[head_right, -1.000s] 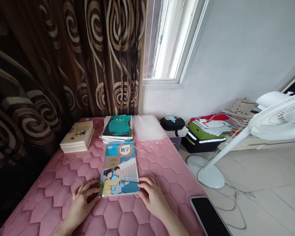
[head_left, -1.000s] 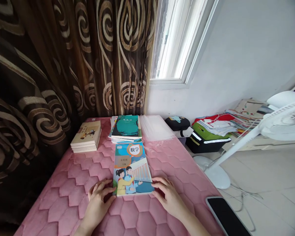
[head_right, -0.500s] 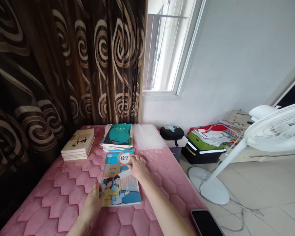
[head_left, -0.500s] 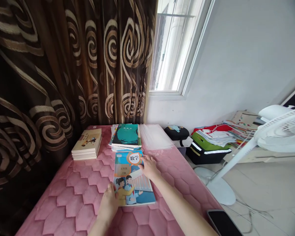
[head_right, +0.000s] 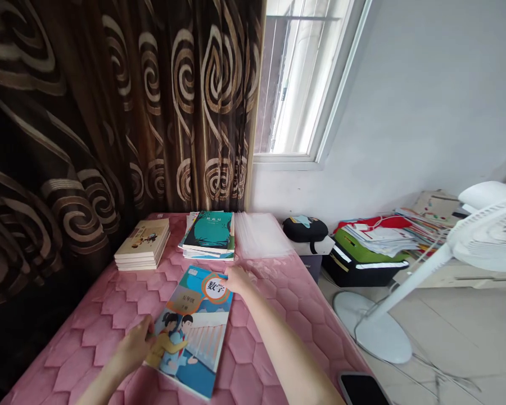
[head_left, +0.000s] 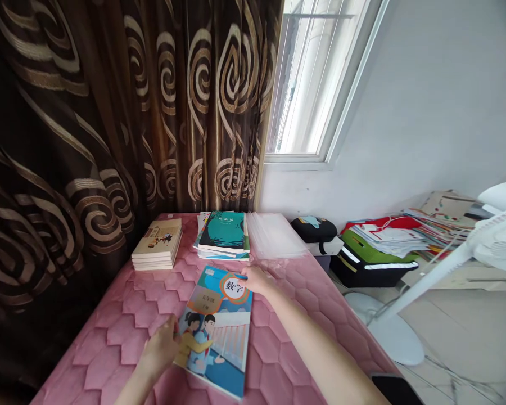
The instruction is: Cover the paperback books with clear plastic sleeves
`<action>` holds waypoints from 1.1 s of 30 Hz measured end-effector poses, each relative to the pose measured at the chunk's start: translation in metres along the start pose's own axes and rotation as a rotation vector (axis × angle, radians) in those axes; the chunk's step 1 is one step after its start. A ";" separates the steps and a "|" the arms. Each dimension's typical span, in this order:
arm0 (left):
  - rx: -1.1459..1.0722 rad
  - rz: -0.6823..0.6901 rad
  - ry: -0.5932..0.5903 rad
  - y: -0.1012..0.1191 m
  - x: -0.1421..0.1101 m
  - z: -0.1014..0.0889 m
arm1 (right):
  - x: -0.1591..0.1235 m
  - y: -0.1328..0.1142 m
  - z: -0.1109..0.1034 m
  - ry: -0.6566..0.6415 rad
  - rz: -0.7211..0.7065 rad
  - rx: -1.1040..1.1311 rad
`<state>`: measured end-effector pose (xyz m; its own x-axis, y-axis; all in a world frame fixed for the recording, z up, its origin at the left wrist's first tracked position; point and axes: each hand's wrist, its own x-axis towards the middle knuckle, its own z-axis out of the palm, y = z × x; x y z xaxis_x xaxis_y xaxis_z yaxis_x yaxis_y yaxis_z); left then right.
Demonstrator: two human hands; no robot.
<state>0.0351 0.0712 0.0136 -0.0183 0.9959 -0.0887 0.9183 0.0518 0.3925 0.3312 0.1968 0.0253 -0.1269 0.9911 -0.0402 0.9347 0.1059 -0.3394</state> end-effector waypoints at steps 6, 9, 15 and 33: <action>-0.019 -0.081 0.008 0.003 0.075 -0.015 | -0.063 0.025 0.005 -0.006 0.096 0.023; -0.042 -0.060 0.011 0.026 0.115 -0.009 | -0.096 0.038 0.019 0.073 0.185 0.078; -0.064 -0.050 0.026 0.071 0.168 0.008 | -0.108 0.046 0.034 0.232 0.316 0.059; 0.171 0.498 0.051 0.098 0.048 0.045 | -0.101 0.043 0.046 0.385 0.349 -0.004</action>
<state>0.1418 0.1203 0.0066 0.4216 0.8992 0.1167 0.8720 -0.4373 0.2200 0.3695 0.0975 -0.0285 0.3234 0.9253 0.1981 0.9008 -0.2369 -0.3639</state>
